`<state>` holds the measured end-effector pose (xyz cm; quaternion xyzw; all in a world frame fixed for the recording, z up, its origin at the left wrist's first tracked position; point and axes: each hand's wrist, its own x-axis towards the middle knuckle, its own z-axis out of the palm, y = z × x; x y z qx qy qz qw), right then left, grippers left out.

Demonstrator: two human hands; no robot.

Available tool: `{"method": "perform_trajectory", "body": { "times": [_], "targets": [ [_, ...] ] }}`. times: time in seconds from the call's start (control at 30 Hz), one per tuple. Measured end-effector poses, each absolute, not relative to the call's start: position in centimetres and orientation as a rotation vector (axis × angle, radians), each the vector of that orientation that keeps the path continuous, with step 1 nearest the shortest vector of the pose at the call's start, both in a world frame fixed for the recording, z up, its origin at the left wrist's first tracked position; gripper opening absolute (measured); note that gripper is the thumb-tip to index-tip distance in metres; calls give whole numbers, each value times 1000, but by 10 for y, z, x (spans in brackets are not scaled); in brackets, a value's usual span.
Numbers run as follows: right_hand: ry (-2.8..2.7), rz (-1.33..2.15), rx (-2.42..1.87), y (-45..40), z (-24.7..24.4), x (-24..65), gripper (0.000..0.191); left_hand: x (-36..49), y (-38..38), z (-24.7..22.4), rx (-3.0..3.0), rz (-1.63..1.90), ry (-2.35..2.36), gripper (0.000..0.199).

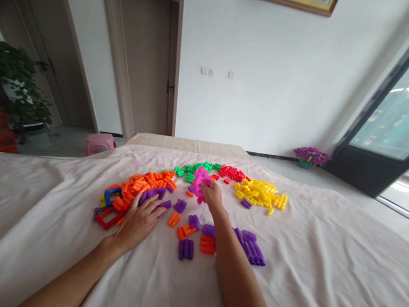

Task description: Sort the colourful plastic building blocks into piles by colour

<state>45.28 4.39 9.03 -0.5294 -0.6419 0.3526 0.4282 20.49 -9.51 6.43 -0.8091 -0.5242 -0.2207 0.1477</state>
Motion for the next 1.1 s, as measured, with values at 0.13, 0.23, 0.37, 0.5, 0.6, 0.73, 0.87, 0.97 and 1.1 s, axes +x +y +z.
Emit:
{"method": "perform_trajectory", "body": {
  "times": [0.13,0.23,0.37,0.5,0.6,0.73,0.87,0.97,1.1],
  "targets": [
    [-1849,752,-1502,41,117,478,10,195,-94,65,-2193,-622,-1571,40],
    [-2035,407,-1718,28,149,503,9,199,-100,67,-2192,-640,-1565,41],
    [-2101,159,-1948,0,190,525,18,223,-116,74,-2418,-674,-1332,42],
    [-2133,177,-2036,-22,209,534,21,258,-131,83,-2687,-596,-1021,47],
    [-2143,204,-2006,-26,210,539,21,288,-131,88,-2800,-531,-827,51],
    [-2146,233,-1989,-23,206,548,22,331,-114,86,-2827,-504,-704,54],
    [-2087,276,-1979,-20,204,556,23,362,-92,78,-2807,-473,-775,46],
    [-2052,299,-1946,-20,204,560,24,360,-80,75,-2767,-448,-867,32],
    [-2010,305,-1924,-20,201,565,23,324,-63,75,-2642,-418,-1058,22]
  ]
}}
